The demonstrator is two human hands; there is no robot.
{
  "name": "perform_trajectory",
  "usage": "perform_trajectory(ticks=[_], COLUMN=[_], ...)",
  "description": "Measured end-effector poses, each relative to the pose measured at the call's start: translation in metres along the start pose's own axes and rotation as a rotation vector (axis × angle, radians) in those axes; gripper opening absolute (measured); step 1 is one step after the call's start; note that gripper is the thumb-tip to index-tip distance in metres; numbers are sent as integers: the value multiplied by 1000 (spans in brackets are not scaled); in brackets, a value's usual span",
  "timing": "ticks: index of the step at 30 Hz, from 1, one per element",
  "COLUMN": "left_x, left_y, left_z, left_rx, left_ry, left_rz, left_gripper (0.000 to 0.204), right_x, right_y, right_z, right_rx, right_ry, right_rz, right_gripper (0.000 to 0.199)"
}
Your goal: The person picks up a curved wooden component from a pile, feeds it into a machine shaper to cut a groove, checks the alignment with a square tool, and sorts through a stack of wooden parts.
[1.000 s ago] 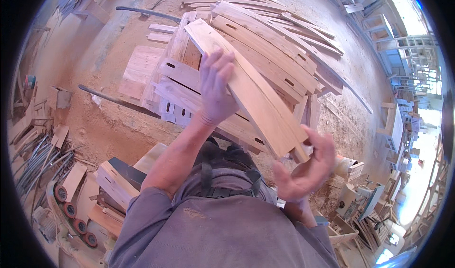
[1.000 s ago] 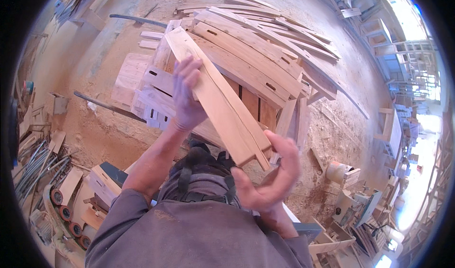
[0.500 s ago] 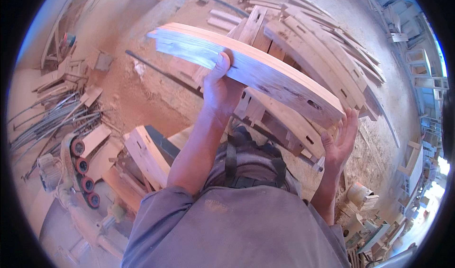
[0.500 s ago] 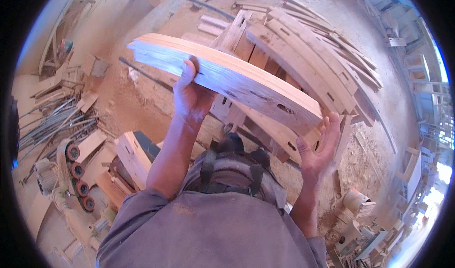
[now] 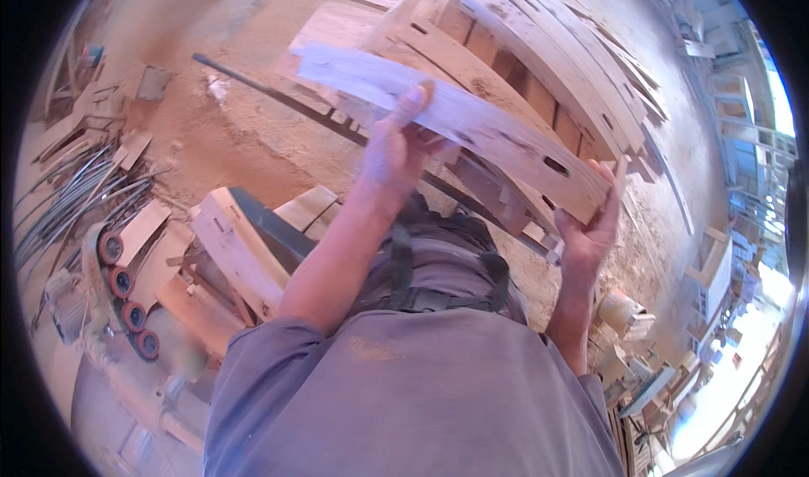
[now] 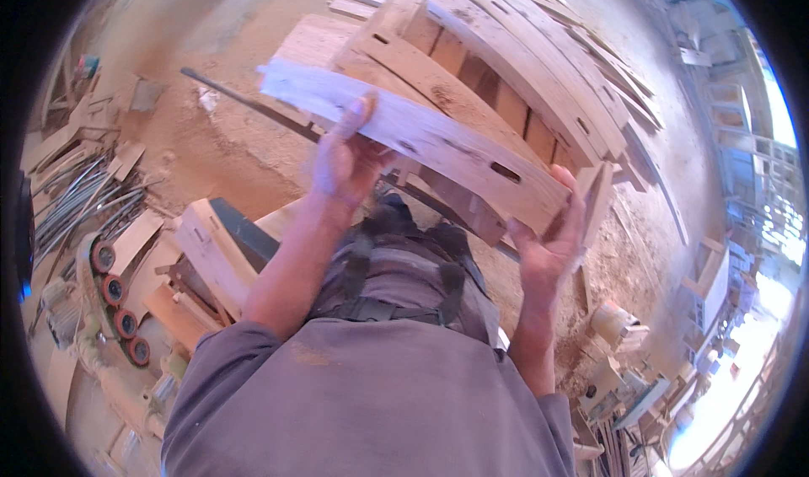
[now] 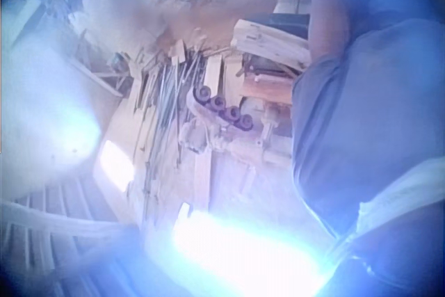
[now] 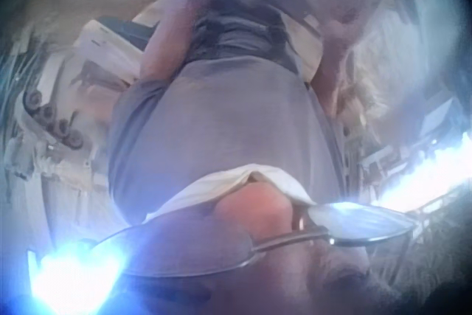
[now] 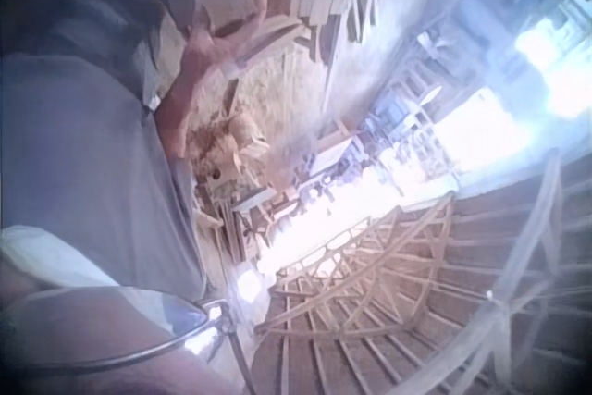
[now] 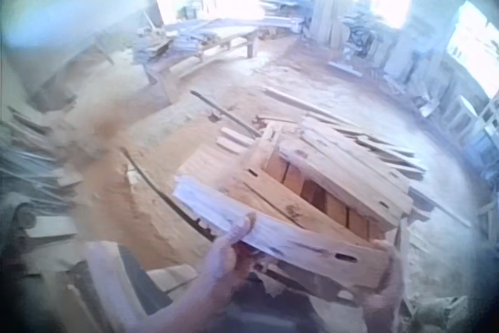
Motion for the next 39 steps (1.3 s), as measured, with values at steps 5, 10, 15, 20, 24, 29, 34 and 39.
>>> perform_trajectory(ticks=[5, 10, 15, 20, 24, 29, 34, 39], left_x=[-9, -16, -47, -58, -66, -68, -73, -77], left_y=[18, 21, 60, 51, 49, 45, 58, 64], left_z=[19, 47, 82, 120, 136, 153, 166, 196], left_rx=[56, 138, 280, 255, 189, 98, -120, -123], left_ry=[-35, -80, -114, -146, -133, -92, -97, -114], left_rz=[66, 80, 168, 47, 39, 82, 143, 274], left_gripper=[42, 40, 71, 87, 63, 44, 39, 44], right_x=[-24, -48, -69, -89, -103, -120, -137, -146], right_y=[-26, -56, -81, -88, -78, -74, -77, -66], right_z=[-15, -33, -59, -88, -83, -77, -73, -64], right_rx=[125, 142, 357, 510, 494, 473, 480, 923], right_ry=[58, 64, 337, 496, 534, 561, 586, 677], right_rz=[-45, -87, -52, -95, -43, 26, 90, 120], right_gripper=[78, 71, 51, 38, 39, 39, 45, 51])
Point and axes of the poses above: each hand's wrist, its own x-axis towards the middle knuckle, its own y-axis out of the palm, z = x × y, the point moved 7 cm from there along x, towards the middle knuckle, and after that the axes turned 11 degrees about z, right-handed, at the moved point
